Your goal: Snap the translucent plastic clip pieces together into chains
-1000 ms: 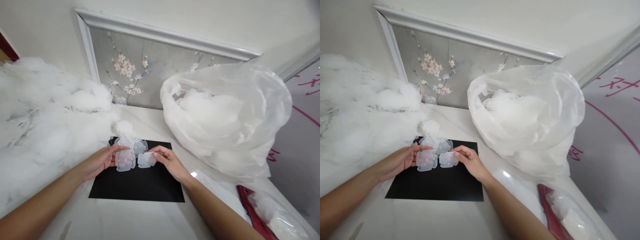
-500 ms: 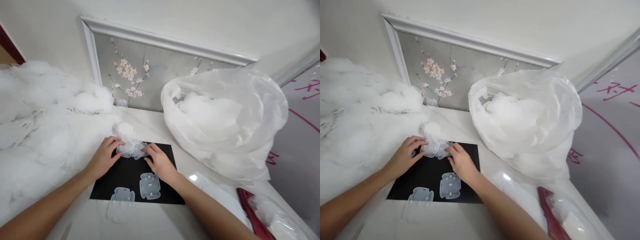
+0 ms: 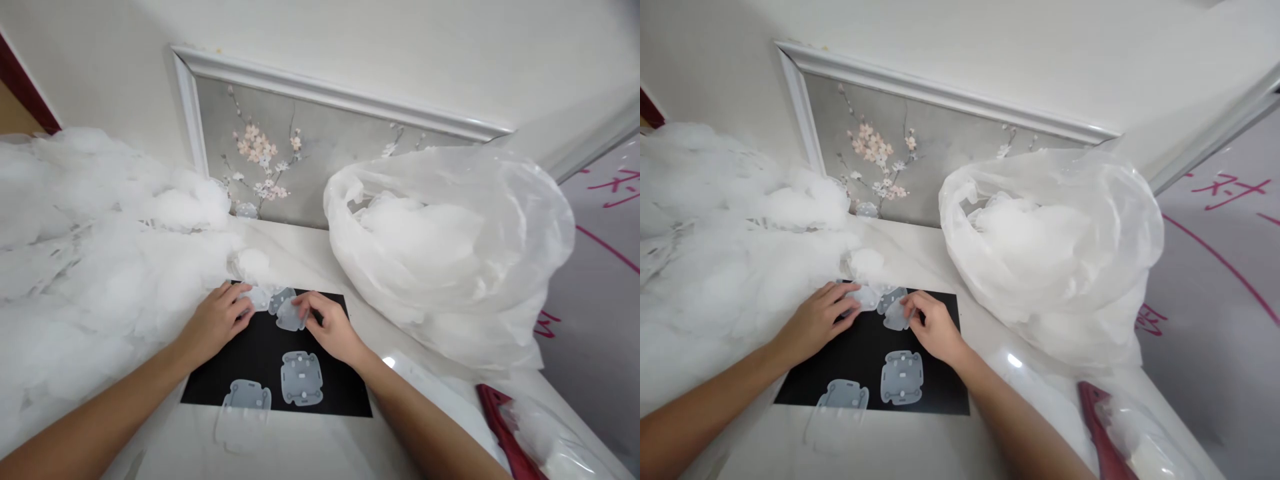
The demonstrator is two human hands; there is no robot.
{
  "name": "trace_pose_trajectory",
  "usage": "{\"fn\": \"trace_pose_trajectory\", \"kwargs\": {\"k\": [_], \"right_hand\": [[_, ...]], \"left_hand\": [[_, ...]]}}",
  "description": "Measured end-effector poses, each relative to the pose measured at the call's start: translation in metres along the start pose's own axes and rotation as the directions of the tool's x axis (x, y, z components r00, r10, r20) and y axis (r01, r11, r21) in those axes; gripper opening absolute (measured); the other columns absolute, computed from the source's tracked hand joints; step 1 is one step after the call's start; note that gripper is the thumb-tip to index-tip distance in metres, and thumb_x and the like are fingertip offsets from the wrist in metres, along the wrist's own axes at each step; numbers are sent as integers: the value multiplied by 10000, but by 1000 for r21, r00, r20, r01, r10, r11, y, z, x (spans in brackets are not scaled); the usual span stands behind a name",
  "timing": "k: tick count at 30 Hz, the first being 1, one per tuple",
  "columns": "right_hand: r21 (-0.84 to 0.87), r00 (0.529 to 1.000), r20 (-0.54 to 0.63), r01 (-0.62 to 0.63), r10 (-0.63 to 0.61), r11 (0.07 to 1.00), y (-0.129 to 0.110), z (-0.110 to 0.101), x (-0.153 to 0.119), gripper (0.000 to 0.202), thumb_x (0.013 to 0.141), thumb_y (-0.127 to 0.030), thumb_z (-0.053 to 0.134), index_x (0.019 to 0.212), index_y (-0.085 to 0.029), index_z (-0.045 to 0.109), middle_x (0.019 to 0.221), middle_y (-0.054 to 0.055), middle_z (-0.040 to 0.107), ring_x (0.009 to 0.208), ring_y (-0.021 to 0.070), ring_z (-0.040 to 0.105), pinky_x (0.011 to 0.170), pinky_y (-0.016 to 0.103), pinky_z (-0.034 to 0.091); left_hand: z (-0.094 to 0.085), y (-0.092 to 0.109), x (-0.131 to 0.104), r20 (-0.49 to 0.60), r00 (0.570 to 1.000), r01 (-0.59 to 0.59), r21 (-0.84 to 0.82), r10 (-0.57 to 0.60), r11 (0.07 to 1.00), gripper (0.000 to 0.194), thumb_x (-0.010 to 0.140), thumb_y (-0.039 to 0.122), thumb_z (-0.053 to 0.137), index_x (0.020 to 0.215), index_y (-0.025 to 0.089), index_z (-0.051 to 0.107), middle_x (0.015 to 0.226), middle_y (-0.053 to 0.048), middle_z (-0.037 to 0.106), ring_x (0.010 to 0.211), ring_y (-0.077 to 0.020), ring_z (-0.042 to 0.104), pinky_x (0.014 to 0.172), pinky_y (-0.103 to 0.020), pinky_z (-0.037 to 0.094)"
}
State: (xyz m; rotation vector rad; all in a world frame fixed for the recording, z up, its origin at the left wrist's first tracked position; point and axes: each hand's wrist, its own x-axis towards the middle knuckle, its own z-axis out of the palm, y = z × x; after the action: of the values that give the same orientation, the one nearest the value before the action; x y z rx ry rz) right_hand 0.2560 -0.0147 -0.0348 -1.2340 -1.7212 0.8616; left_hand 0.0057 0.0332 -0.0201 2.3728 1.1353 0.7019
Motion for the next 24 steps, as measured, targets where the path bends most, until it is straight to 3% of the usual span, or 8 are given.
{"fn": "trace_pose_trajectory", "kwargs": {"k": [2,5,8,10,12,17,21,24], "right_hand": [[50,1000,14,-28,27,998,3,-1,-1,148,742,-120,460,771,-223,562,996,53,693,889,204,626,766,343,473],[146,988,-24,-146,151,978,9,-1,-1,178,780,-184,493,932,-227,576,862,21,672,744,171,597,718,330,467],[284,970,-27,-224,242,932,14,1,0,262,791,-267,580,1044,-225,527,770,-9,637,684,157,590,691,319,471],[367,968,-11,-229,250,902,16,3,1,294,768,-275,630,1037,-227,520,897,21,673,797,170,634,761,332,489],[431,967,1,-232,256,872,16,4,2,285,752,-278,665,1001,-230,534,1022,44,685,908,183,647,824,343,493],[534,953,50,-278,299,798,13,3,3,276,726,-328,729,938,-229,582,879,14,697,782,164,638,764,327,515],[565,937,68,-320,344,760,11,1,3,277,744,-427,723,898,-228,608,870,17,692,750,159,621,694,307,527],[575,933,75,-330,353,749,11,0,3,296,750,-473,716,883,-227,617,845,10,678,748,153,612,683,293,526]], "left_hand": [[-4,7,0,-55,998,11,-33,-12,999,171,859,323,544,725,236,605,1069,-94,684,1041,-304,564,965,-452,402],[-6,14,-2,-92,979,160,-203,-181,966,191,883,374,511,770,236,580,905,-44,674,890,-243,583,810,-355,449],[-4,13,-2,10,925,347,-434,-381,831,293,902,474,480,753,228,533,670,28,518,643,-161,479,615,-274,407],[-2,10,-1,63,895,395,-571,-442,719,355,874,543,514,733,218,517,651,40,461,631,-146,448,602,-259,407],[-2,8,0,60,877,392,-661,-477,639,395,827,596,573,753,210,537,699,28,496,693,-155,482,647,-263,441],[-3,8,0,-59,830,358,-707,-554,610,435,764,637,648,801,209,575,691,32,506,653,-136,460,575,-224,399],[-3,12,-2,80,829,461,-658,-553,596,444,762,647,641,788,207,591,645,43,494,587,-129,468,515,-221,371],[-4,15,-3,199,815,533,-624,-544,571,497,777,689,585,887,209,647,718,16,597,635,-164,566,541,-244,426]]}}
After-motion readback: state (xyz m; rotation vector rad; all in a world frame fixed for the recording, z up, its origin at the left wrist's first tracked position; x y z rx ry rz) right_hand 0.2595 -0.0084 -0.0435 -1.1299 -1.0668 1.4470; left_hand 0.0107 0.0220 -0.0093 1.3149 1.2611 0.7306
